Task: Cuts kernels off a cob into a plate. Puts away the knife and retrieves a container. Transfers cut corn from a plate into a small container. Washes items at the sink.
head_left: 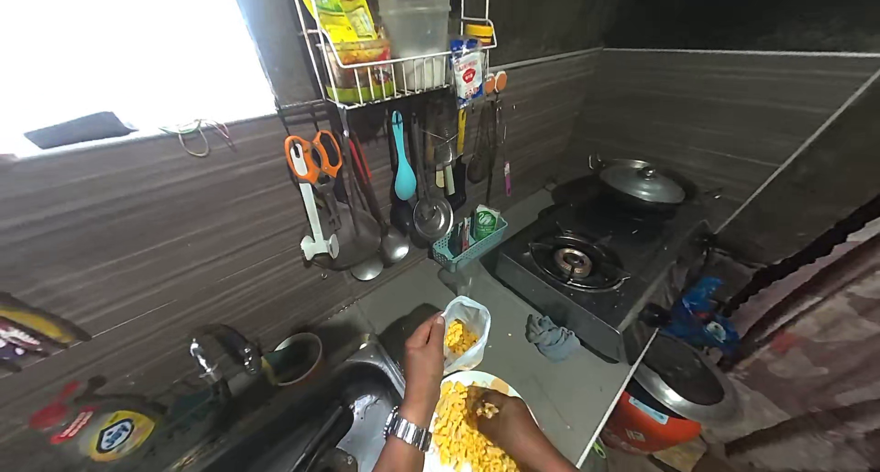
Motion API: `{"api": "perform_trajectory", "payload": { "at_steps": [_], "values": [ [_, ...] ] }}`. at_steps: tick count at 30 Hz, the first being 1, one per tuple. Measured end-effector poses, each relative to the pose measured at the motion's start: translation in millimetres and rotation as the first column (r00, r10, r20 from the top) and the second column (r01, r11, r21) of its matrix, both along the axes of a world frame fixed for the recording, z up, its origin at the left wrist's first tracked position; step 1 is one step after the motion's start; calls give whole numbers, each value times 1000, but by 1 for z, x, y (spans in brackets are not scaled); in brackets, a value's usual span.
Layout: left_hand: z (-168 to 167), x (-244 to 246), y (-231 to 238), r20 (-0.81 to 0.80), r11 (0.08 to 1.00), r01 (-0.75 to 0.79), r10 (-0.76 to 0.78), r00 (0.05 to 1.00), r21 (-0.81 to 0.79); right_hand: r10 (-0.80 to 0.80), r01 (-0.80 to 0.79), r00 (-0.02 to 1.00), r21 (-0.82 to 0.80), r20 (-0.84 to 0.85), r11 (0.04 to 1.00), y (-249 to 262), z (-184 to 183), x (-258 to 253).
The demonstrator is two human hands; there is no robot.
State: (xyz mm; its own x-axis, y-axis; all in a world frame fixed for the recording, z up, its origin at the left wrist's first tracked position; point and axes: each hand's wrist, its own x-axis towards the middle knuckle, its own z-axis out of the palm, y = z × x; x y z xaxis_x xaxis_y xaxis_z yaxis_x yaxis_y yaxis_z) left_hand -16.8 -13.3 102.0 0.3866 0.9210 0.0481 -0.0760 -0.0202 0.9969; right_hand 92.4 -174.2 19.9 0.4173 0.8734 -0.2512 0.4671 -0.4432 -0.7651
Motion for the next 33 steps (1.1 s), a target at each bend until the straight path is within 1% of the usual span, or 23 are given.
{"api": "perform_trajectory", "payload": {
  "at_steps": [2, 4, 6, 7, 9, 11, 13, 14, 15, 16, 17, 19, 20, 22, 25, 26, 28, 30, 31, 33],
  "values": [
    [-2, 0, 0, -15, 999, 6, -6, 1000, 32, -157, 155, 966, -29, -205, 988, -2, 21, 2],
    [-5, 0, -1, -27, 998, 5, -4, 1000, 65, -247, 273, 878, 5, -411, 962, -4, 50, -1],
    [-7, 2, -2, -47, 996, 12, -8, 999, 92, -224, 338, 765, 81, -604, 938, 0, 81, -3],
    [-8, 4, -4, -48, 995, 15, -10, 999, 101, -197, 360, 715, 111, -671, 926, 5, 96, -3],
    [-9, 7, -9, -21, 995, 15, -13, 1000, 97, -166, 406, 644, 149, -747, 902, 25, 123, 0],
    [-8, 12, -15, 39, 999, -18, 16, 999, 50, -161, 479, 577, 173, -801, 860, 52, 141, 2],
    [-4, 17, -21, 104, 997, -68, 71, 992, -35, -194, 594, 511, 181, -838, 784, 86, 146, 0],
    [-1, 19, -23, 136, 992, -91, 102, 985, -85, -219, 638, 510, 195, -832, 745, 101, 143, -3],
    [2, 21, -24, 165, 985, -111, 132, 977, -132, -243, 668, 534, 227, -810, 709, 114, 137, -6],
    [5, 23, -23, 182, 978, -127, 157, 971, -167, -262, 674, 582, 276, -770, 685, 124, 127, -9],
    [8, 24, -22, 194, 972, -140, 177, 965, -190, -279, 649, 656, 335, -702, 683, 131, 115, -11],
    [14, 24, -16, 209, 969, -149, 190, 959, -198, -294, 528, 808, 409, -510, 744, 137, 96, -10],
    [16, 23, -12, 208, 970, -149, 189, 960, -191, -288, 457, 867, 417, -407, 786, 138, 92, -9],
    [17, 23, -5, 202, 970, -154, 191, 961, -186, -262, 321, 944, 379, -202, 868, 135, 95, -4],
    [18, 22, 0, 187, 972, -153, 186, 965, -178, -179, 156, 983, 291, 51, 944, 132, 107, 2],
    [18, 21, 0, 182, 973, -152, 184, 966, -174, -124, 89, 982, 236, 139, 968, 131, 110, 4],
    [17, 19, -1, 170, 974, -144, 173, 970, -174, 32, -57, 954, 75, 299, 996, 129, 115, 9],
    [16, 17, -2, 177, 974, -138, 169, 970, -180, 132, -138, 926, -9, 354, 990, 125, 118, 10],
    [16, 16, -1, 183, 974, -134, 167, 969, -182, 155, -163, 919, -6, 362, 987, 122, 121, 9],
    [15, 14, 0, 180, 976, -134, 164, 970, -171, 137, -180, 918, 83, 373, 980, 112, 127, 8]
  ]
}}
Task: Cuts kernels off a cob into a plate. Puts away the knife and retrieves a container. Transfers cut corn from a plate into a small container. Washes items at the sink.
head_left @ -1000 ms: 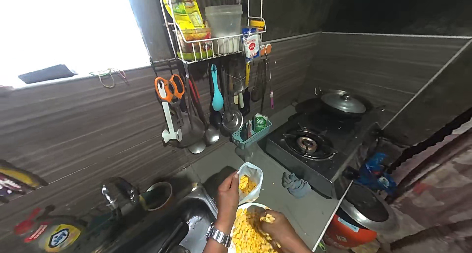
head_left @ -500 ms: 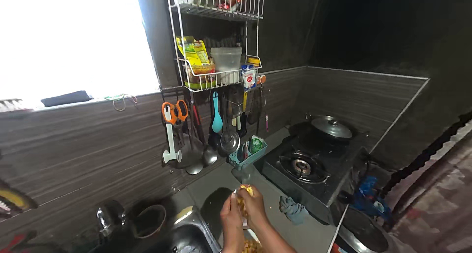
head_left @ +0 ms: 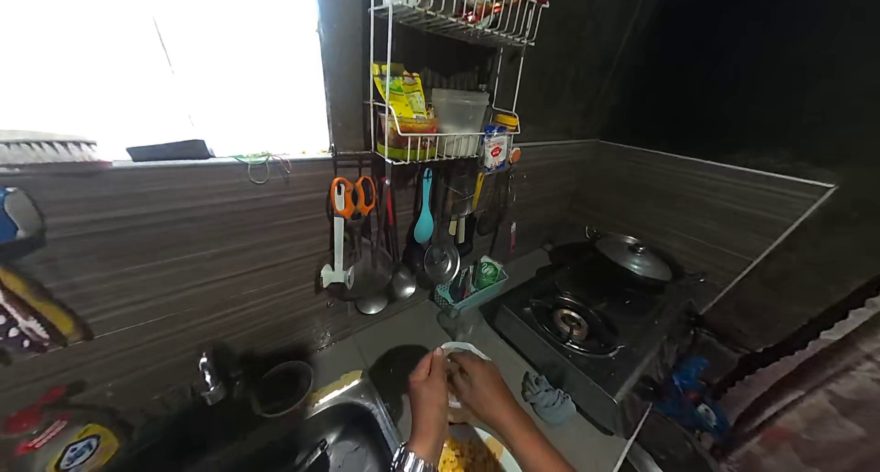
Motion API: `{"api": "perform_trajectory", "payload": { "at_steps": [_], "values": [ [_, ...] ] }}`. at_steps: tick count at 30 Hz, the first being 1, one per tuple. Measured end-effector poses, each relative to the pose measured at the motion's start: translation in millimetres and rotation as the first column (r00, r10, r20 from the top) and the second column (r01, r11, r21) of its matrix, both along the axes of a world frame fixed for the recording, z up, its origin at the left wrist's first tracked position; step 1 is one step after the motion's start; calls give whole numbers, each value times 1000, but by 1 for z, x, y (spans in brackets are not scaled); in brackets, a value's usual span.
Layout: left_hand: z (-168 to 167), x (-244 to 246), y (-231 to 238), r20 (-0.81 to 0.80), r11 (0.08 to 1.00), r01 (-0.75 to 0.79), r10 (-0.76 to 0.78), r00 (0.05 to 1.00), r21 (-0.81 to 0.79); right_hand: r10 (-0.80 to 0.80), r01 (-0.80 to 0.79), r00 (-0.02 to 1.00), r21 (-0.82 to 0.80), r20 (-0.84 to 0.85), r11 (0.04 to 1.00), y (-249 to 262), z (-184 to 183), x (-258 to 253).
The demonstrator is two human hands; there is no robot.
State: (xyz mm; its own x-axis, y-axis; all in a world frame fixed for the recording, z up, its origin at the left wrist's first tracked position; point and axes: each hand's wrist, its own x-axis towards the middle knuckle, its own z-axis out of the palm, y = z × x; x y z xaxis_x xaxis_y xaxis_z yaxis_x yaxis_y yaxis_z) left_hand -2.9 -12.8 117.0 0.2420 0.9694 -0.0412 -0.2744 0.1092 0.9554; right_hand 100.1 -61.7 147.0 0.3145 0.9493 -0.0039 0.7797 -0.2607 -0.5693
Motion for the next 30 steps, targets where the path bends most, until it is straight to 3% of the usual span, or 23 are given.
{"api": "perform_trajectory", "payload": {
  "at_steps": [2, 4, 7, 9, 11, 15, 18, 21, 26, 30],
  "values": [
    [-1, -4, 3, -29, 1000, 5, -4, 1000, 23, -49, 58, 998, 220, -47, 974, -21, 6, -6],
    [-1, -9, 5, -62, 1000, 1, 1, 998, 29, -87, 142, 987, 477, -136, 868, -49, 2, -13],
    [-2, -14, 8, -79, 1000, 5, -3, 997, 25, -108, 230, 964, 566, -241, 792, -99, -24, -23],
    [-4, -16, 9, -67, 1000, 12, -11, 998, 13, -162, 234, 968, 457, -192, 858, -126, -62, -25],
    [-5, -15, 9, -61, 1000, 18, -18, 998, 2, -140, 161, 985, 251, -102, 954, -139, -99, -24],
    [-5, -13, 6, -74, 1000, 29, -28, 997, 11, 117, -123, 990, 94, 76, 988, -108, -144, -29],
    [-4, -12, 2, -84, 998, 52, -50, 995, 20, 259, -265, 951, 13, 166, 964, -71, -152, -39],
    [-5, -12, 0, -88, 998, 51, -48, 995, 32, 307, -295, 930, -88, 200, 951, -59, -159, -38],
    [-8, -16, 4, -83, 998, 46, -44, 996, 30, 348, -301, 926, -267, 150, 916, -86, -136, -29],
    [-10, -19, 5, -70, 999, 52, -50, 996, 15, 265, -213, 955, -320, 129, 923, -107, -127, -31]
  ]
}}
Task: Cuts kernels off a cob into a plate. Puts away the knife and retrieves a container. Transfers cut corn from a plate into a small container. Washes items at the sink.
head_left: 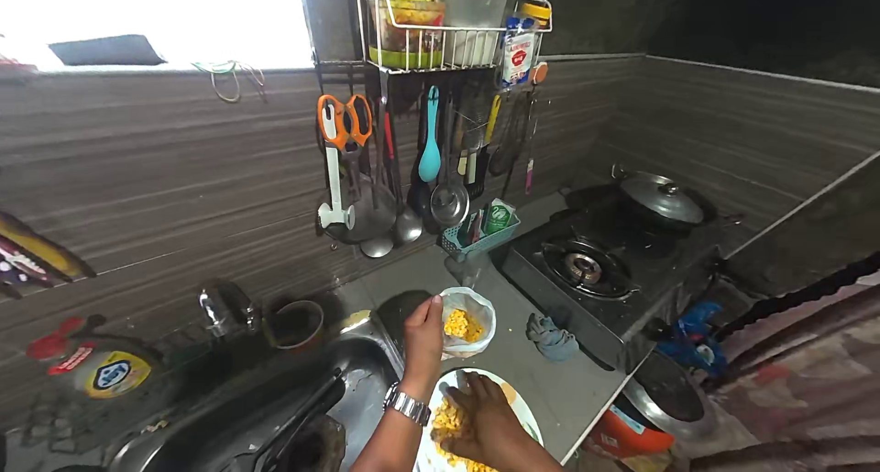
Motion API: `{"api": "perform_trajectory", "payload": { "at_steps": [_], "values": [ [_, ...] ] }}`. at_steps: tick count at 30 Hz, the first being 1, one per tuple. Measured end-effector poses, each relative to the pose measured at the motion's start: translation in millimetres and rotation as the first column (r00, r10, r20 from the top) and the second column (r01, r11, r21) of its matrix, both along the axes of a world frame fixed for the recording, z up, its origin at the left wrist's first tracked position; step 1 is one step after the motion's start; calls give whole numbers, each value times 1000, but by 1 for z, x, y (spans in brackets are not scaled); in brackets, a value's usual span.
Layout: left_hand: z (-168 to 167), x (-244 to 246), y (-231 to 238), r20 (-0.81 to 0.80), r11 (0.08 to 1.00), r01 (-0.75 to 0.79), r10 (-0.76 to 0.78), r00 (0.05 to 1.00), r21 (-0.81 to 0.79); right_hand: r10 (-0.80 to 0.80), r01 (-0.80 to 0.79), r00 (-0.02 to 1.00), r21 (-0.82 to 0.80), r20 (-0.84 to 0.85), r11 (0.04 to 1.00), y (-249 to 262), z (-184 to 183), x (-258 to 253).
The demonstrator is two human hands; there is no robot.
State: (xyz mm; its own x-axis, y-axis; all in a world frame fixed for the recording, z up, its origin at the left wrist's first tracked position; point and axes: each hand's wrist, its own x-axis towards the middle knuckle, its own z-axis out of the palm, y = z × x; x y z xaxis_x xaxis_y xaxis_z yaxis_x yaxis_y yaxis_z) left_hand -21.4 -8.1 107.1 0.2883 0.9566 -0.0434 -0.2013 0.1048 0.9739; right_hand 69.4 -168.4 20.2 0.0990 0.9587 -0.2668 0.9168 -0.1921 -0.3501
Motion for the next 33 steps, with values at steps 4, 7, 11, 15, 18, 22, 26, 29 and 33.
{"api": "perform_trajectory", "payload": {
  "at_steps": [4, 7, 11, 15, 18, 22, 26, 29, 33],
  "values": [
    [-4, 0, -3, -8, 1000, 17, -17, 1000, 12, -18, 16, 990, 15, 138, 1000, -10, -28, -22],
    [-6, -1, -5, -16, 999, 30, -30, 999, 27, -83, 31, 971, 228, 223, 973, -10, -51, -29],
    [-6, -1, -7, -30, 999, 43, -42, 999, 33, -18, -15, 984, 187, 175, 982, -1, -45, -23],
    [-4, -3, -7, -46, 999, 48, -47, 998, 25, -21, 15, 998, 99, 62, 995, 9, -35, -17],
    [-3, -4, -8, -57, 998, 62, -60, 997, 34, -80, 83, 996, 94, -35, 992, 14, -30, -9],
    [-6, -4, -8, -62, 995, 86, -83, 995, 43, -201, 239, 943, 120, -265, 963, 6, -19, 8],
    [-12, -2, -11, -65, 992, 117, -114, 991, 47, -385, 520, 758, 132, -526, 844, -15, 13, 17],
    [-12, 2, -13, -43, 991, 125, -123, 991, 40, -435, 665, 566, 76, -701, 743, -22, 39, 22],
    [-7, 6, -18, -32, 996, 92, -91, 995, 9, -258, 777, 198, -8, -946, 630, -5, 88, 20]
  ]
}}
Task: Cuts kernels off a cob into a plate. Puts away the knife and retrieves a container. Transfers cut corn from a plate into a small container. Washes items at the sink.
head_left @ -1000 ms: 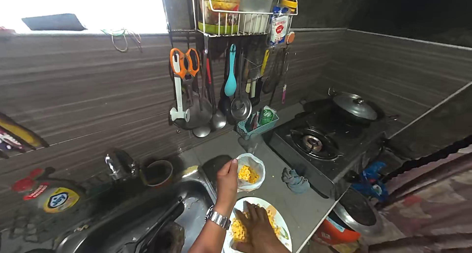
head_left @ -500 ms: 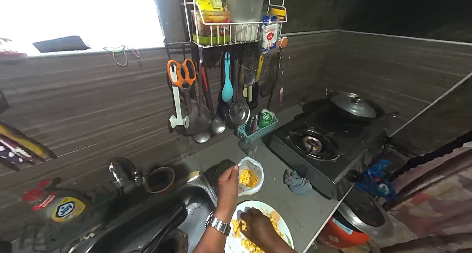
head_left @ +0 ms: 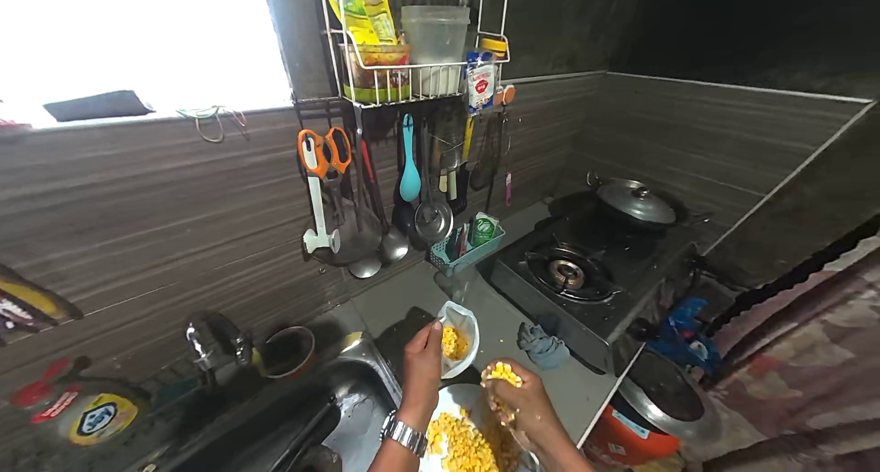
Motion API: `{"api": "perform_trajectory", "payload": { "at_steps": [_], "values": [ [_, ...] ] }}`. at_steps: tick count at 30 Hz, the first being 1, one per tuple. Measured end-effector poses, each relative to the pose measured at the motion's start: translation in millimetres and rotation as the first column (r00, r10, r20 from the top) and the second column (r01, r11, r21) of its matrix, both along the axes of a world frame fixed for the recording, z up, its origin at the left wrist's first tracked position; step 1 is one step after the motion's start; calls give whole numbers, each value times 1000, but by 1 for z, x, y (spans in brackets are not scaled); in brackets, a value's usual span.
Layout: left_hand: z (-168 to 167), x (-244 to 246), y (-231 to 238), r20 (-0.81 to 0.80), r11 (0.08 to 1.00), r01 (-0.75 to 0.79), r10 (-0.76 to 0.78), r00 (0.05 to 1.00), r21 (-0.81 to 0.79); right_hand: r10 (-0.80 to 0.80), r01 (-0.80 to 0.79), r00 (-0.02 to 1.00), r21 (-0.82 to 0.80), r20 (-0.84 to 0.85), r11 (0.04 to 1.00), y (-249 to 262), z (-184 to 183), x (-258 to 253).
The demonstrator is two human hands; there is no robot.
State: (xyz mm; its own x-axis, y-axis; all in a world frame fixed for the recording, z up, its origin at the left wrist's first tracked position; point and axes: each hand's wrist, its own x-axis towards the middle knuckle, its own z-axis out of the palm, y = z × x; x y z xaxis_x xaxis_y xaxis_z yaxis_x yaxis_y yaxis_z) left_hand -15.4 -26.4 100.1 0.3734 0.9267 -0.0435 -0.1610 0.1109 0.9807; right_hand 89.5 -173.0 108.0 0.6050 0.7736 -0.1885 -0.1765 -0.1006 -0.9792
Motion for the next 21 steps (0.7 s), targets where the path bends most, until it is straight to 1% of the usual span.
{"api": "perform_trajectory", "payload": {
  "at_steps": [2, 5, 7, 8, 10, 12, 13, 15, 17, 19, 21],
  "values": [
    [3, 1, -3, -5, 999, -26, 26, 1000, -19, -31, 42, 994, 108, -102, 993, 20, 27, 0],
    [6, 4, -6, 39, 995, -74, 77, 996, -65, -88, 133, 978, 240, -187, 962, 63, 57, -5],
    [11, 8, -6, 93, 987, -96, 108, 990, -132, -143, 190, 974, 293, -174, 937, 95, 58, -9],
    [13, 10, -4, 123, 982, -102, 122, 985, -158, -165, 202, 976, 305, -142, 931, 110, 52, -12],
    [18, 13, 0, 175, 978, -109, 140, 975, -176, -153, 153, 988, 279, -22, 948, 129, 29, -11],
    [21, 15, 9, 183, 980, -127, 154, 971, -151, -73, 45, 990, 215, 125, 976, 137, 5, -4],
    [20, 15, 14, 173, 982, -129, 152, 973, -135, -27, -6, 978, 160, 207, 987, 137, 0, 0],
    [17, 15, 20, 144, 986, -125, 140, 980, -112, 91, -94, 917, -11, 388, 996, 130, 8, 6],
    [15, 15, 22, 140, 987, -119, 133, 981, -104, 204, -126, 810, -177, 550, 976, 125, 24, 8],
    [14, 14, 22, 142, 989, -116, 128, 982, -91, 335, -162, 663, -308, 669, 937, 121, 31, 12],
    [15, 12, 21, 112, 991, -114, 121, 986, -64, 497, -201, 509, -465, 702, 862, 119, 34, 16]
  ]
}}
